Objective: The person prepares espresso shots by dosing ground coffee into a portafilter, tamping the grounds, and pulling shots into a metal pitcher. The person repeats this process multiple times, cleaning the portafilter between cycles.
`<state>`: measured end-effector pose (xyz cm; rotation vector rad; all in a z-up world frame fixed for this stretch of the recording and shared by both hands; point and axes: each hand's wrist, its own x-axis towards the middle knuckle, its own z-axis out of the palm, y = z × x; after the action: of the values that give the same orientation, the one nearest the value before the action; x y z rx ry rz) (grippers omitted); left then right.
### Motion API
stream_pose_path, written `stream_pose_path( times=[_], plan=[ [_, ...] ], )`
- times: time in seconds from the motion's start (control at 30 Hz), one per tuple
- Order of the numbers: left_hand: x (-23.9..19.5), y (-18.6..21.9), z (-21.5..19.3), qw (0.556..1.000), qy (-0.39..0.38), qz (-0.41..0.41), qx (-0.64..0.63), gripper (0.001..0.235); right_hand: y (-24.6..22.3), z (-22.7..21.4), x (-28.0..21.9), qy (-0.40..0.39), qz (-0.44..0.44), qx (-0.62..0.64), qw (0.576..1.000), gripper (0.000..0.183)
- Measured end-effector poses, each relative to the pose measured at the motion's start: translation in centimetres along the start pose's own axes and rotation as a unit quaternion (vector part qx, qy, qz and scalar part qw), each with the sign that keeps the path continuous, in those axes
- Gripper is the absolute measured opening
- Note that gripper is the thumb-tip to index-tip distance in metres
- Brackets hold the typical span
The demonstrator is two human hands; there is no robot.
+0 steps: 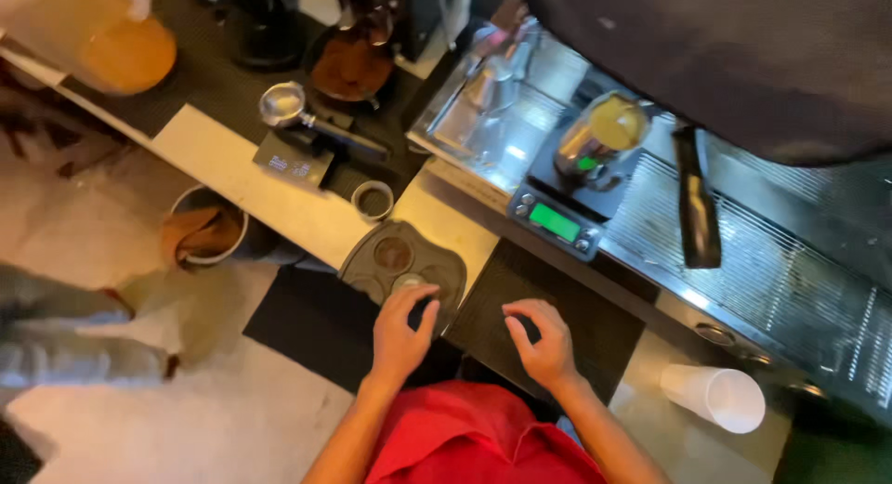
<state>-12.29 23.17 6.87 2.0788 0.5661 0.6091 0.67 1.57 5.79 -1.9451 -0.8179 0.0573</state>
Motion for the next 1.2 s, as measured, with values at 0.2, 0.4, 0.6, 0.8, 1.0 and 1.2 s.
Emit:
stream_pose_path(
  times=[0.2, 0.4, 0.6, 0.8, 1.0, 1.2],
  plan=[
    [1.4, -4.0, -6.3, 0.996, 0.059, -0.066, 0.014, 0.016, -4.0, 6.5, 7.4, -0.069, -0.045, 0.005, 0.997, 0.015],
    [7.5, -10.8, -10.4, 0.999, 0.023, 0.008, 0.045, 0.025, -8.4, 14.5, 13.9, -0.134, 0.012, -0.046, 0.99, 0.021],
    [19.1, -14.3, -11.8, 0.968, -0.164, 0.183, 0.051, 0.053, -9.4, 21.4, 16.4, -0.019, 0.095, -0.113, 0.989, 0.026],
    [24.0, -15.8, -8.9, 0.887, -0.363, 0.242, 0.153, 0.081, -11.7, 23.8, 14.1, 0.12, 0.199, -0.141, 0.962, 0.023],
    [24.6, -18.6, -6.9, 0.88, -0.358, 0.296, 0.104, 0.066, -12.8, 25.7, 13.5, 0.182, 0.228, -0.141, 0.946, 0.021],
    [29.0, -13.8, -20.0, 0.931, -0.247, 0.255, -0.087, 0.069, -12.4, 28.6, 16.9, 0.151, 0.202, -0.1, 0.962, 0.018]
  ],
)
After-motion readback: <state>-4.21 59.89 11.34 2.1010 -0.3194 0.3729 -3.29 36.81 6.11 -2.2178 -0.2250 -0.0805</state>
